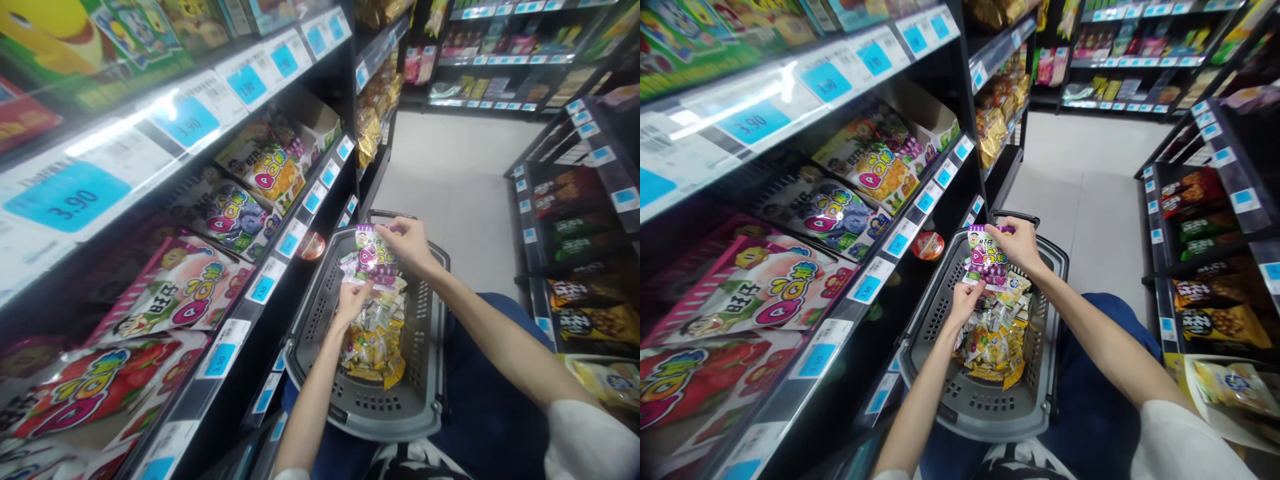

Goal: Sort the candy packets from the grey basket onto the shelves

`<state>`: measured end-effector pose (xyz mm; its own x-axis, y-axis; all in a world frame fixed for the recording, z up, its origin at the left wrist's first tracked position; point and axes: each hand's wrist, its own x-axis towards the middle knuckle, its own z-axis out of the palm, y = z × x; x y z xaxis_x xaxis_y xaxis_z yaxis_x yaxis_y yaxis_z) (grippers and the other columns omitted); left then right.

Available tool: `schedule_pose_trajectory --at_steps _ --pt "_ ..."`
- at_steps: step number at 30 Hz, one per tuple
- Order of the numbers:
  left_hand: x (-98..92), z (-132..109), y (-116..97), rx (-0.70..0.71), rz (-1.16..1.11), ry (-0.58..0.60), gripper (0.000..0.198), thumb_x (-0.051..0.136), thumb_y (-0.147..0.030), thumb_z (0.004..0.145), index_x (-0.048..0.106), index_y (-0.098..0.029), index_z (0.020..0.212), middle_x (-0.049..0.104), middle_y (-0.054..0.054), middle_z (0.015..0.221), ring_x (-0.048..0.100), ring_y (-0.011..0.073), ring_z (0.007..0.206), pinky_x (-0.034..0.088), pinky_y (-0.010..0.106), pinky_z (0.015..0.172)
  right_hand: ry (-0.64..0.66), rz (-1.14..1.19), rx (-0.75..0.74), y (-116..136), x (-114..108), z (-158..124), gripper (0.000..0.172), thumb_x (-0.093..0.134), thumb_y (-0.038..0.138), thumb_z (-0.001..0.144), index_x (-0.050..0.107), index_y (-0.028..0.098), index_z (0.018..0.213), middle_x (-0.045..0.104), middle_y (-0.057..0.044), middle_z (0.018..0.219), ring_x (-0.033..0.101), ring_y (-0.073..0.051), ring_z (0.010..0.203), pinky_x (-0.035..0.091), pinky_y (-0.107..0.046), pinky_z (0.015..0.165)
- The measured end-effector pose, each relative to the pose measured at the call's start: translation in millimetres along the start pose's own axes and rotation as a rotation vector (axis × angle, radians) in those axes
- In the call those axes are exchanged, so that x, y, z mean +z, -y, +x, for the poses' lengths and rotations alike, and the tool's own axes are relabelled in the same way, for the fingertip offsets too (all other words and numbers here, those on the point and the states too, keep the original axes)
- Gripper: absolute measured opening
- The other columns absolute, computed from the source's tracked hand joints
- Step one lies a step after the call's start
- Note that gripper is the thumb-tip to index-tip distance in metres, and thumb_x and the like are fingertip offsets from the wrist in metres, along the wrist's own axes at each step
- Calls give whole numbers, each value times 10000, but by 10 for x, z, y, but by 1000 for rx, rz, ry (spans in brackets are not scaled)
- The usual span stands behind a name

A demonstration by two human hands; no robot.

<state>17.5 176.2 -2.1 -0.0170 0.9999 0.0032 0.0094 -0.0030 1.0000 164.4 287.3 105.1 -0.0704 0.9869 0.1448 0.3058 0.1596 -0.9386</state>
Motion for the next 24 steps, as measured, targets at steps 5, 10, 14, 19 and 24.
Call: schedule_pose_trajectory --at_steps 5,10,14,19,24 --pt "51 -42 -41 0 -10 30 484 697 -622 785 737 -182 587 667 18 569 635 168 586 510 291 663 13 88 25 -6 1 -9 429 765 574 715 626 170 685 665 -55 752 545 -128 647 429 -240 540" --pt "75 -57 -76 -13 -3 29 488 696 -616 781 737 -169 588 663 24 566 636 168 606 501 274 639 -8 185 116 51 7 -35 467 815 561 664 545 182 626 519 20 576 455 -89 536 369 -226 480" --pt "73 -56 -145 -39 -7 19 531 699 -657 752 725 -160 564 652 31 538 662 187 641 518 279 659 -17 302 210 83 13 -36 422 846 465 637 532 185 600 495 31 549 431 -79 509 333 -231 468" --pt "77 -60 -177 -24 -38 27 521 720 -646 741 721 -162 550 651 30 534 674 182 637 522 270 659 -19 378 283 73 21 -34 420 870 421 591 519 191 579 516 24 558 460 -90 524 332 -245 485" --pt "74 -65 -171 3 -28 29 519 708 -641 759 727 -165 552 650 29 532 645 162 590 525 270 650 -16 373 288 82 16 -43 426 882 425 581 528 189 576 523 20 562 461 -92 528 331 -252 493"
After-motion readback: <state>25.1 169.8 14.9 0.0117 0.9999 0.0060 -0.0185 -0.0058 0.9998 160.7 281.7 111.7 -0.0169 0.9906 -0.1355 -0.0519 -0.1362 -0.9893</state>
